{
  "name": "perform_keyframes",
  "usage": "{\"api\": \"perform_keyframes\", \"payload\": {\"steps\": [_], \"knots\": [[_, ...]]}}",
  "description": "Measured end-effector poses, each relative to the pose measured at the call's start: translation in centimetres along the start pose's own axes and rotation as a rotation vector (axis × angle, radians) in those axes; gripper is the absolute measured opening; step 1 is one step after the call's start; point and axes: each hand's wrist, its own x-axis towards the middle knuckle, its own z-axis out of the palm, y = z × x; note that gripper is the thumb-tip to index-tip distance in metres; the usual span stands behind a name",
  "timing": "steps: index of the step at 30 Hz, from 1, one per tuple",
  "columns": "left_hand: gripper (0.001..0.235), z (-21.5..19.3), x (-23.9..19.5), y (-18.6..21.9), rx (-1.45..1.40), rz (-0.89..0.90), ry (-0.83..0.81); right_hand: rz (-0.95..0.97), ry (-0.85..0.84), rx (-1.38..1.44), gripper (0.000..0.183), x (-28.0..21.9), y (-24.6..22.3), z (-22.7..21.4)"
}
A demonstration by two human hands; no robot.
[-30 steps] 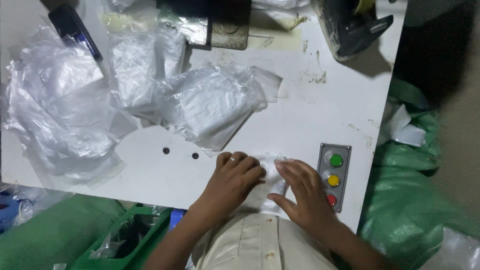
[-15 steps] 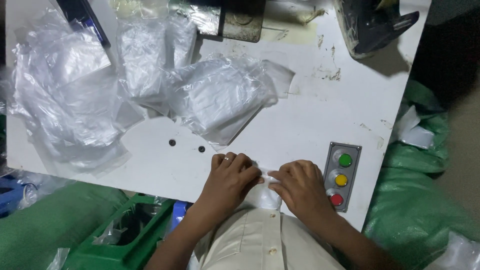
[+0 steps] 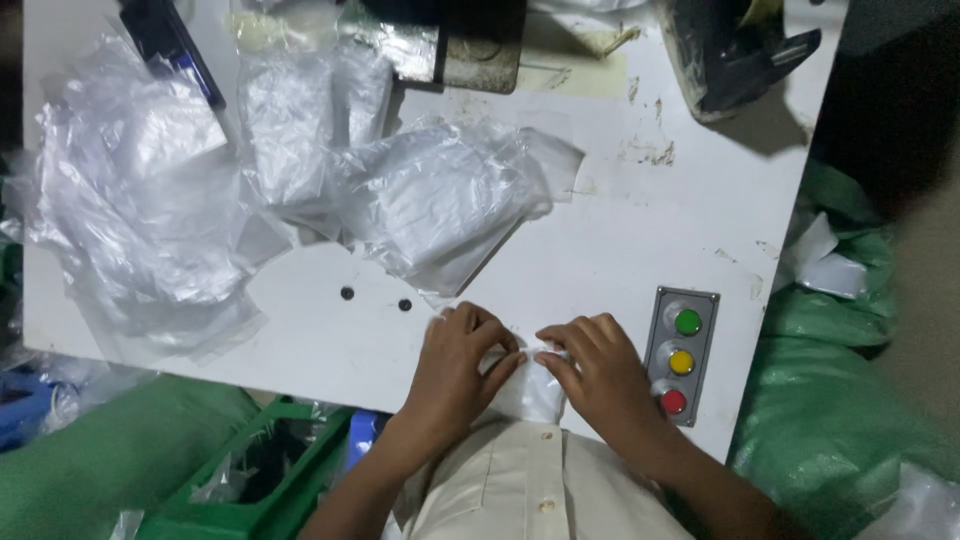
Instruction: Packing small white items into plastic bags and folding them on a workbench
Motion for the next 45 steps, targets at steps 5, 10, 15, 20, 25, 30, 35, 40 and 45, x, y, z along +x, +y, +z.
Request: {"api": "perform_keyframes", "payload": {"steps": [5,10,15,20,25,30,35,40,45], "knots": [[0.014,-5.5,0.4,3.0,-0.501,-0.099,0.05,0.041,0.112,0.392,0.009,2.7,-4.0,-6.4],[0.012,-10.0,3.5,1.7,-0.27,0.296,0.448,-0.062,0.219,0.518,0.011,8.5,-6.7,-8.7],[0.019,-16.1,10.3,-3.6,-0.165,-0.007,0.822,0.227,0.513,0.924,0.044,17.0,-2.6,-8.5],[0.042,-22.7,18.0,-11.7,-0.892,-0.296,0.935,0.448,0.626,1.303,0.034,24.4,8.3,-9.7],[0.052,-24.6,23.5,-15.6,-1.147,-0.274,0.862,0.533,0.56,1.416,0.1,28.8,10.6,-10.1],[0.148,-25.2,27.2,-14.2,-0.924,-0.527,0.833,0.753,0.638,1.327,0.056,32.3,4.3,-13.1],[0.058,-24.6,29.9,-19.1,-0.364,-0.66,0.668,0.793,0.59,1.235,0.033,36.0,7.1,-10.9],[0.02,-24.7,26.6,-15.5,-1.129,-0.074,1.159,0.199,0.9,1.211,0.033,31.5,7.7,-8.7],[0.07,-22.0,16.1,-6.0,-0.98,0.297,1.096,0.152,1.153,0.901,0.033,18.9,4.6,-9.7]]}}
